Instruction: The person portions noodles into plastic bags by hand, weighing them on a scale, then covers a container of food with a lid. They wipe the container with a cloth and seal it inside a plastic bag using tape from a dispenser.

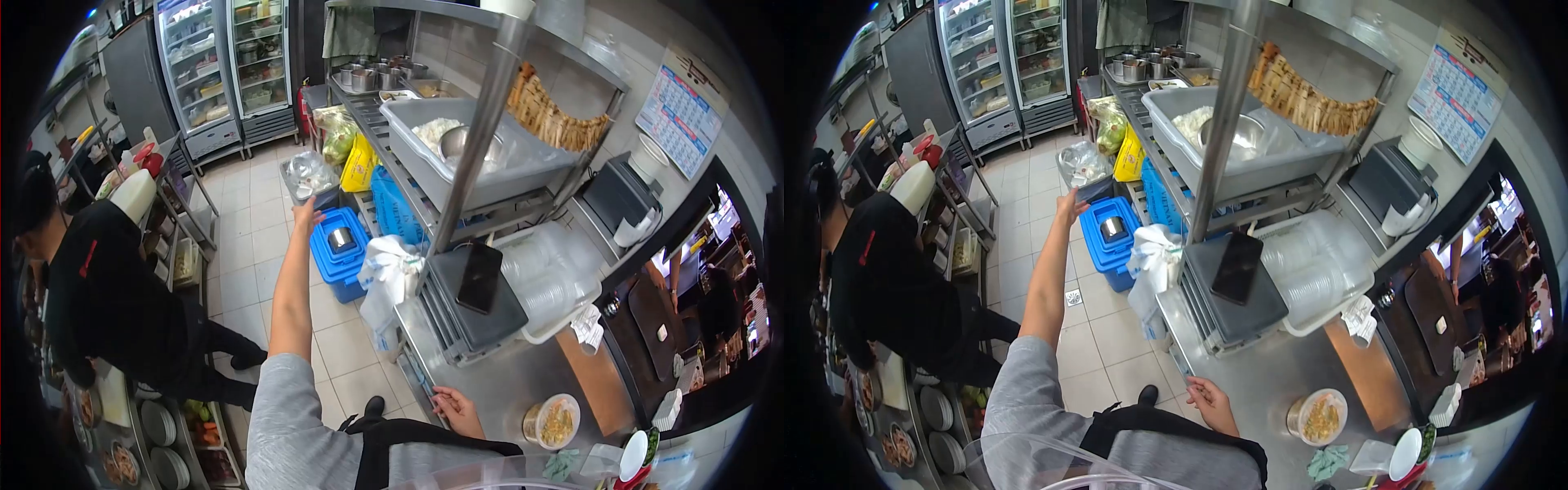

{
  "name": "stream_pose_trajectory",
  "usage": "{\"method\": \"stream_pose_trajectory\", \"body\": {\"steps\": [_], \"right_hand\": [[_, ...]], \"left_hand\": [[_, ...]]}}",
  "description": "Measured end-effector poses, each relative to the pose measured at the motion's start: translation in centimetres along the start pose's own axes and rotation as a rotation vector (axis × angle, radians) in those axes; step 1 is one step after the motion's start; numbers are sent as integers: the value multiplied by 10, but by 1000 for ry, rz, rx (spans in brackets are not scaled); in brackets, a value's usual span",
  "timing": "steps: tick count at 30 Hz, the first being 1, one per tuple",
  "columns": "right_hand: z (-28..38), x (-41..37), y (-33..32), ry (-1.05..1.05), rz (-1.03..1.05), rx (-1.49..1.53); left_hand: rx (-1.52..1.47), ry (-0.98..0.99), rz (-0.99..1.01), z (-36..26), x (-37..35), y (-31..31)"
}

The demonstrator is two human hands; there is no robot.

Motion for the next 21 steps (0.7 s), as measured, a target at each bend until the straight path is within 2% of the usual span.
{"method": "stream_pose_trajectory", "body": {"steps": [2, 4, 5, 6, 7, 9, 10, 11, 12, 13, 14, 15, 16, 18, 19, 21], "right_hand": [[12, 10, -3, -15, -16, -18], [30, 11, -12, -24, -35, 2], [47, 9, -21, -43, -60, 32], [65, 3, -35, -75, -102, 71], [91, -4, -51, -110, -105, -43], [162, -30, -89, -216, -200, -291], [202, -45, -105, -268, -276, -430], [245, -60, -116, -411, -356, -543], [286, -80, -126, -533, -424, -668], [346, -111, -114, -669, -605, -873], [389, -127, -109, -803, -615, -998], [427, -143, -110, -803, -718, -1015], [465, -163, -106, -1099, -789, -1082], [541, -192, -106, -1295, -991, -1318], [573, -207, -99, -1468, -1122, -1484], [639, -227, -123, -1709, -1335, -1580]], "left_hand": [[150, -10, 122, 14, 14, 25], [337, 25, 268, 68, 25, 34], [401, -129, 471, 108, 8, 42], [518, 20, 477, 132, -5, 35], [489, -198, 366, 153, -56, 22], [801, 51, 689, 247, -68, 15], [1011, 241, 855, 294, -79, 5], [1156, 920, 1279, 291, -164, 15], [1344, 316, 808, 333, -117, -26], [1380, 170, 588, 325, -124, -31], [1401, 152, 497, 311, -136, -26], [1400, 167, 450, 292, -148, -9], [1402, 189, 416, 277, -163, 6], [1398, 236, 369, 254, -185, 33], [1388, 256, 352, 244, -193, 43], [1374, 294, 329, 233, -209, 60]]}}
Point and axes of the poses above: each hand's wrist, its own x-axis towards the middle knuckle, its own y-axis out of the palm, z = x × y, the point moved 10 cm from there along x, towards the middle knuckle, and after that the axes turned 3 degrees about x, right-handed, at the moved point
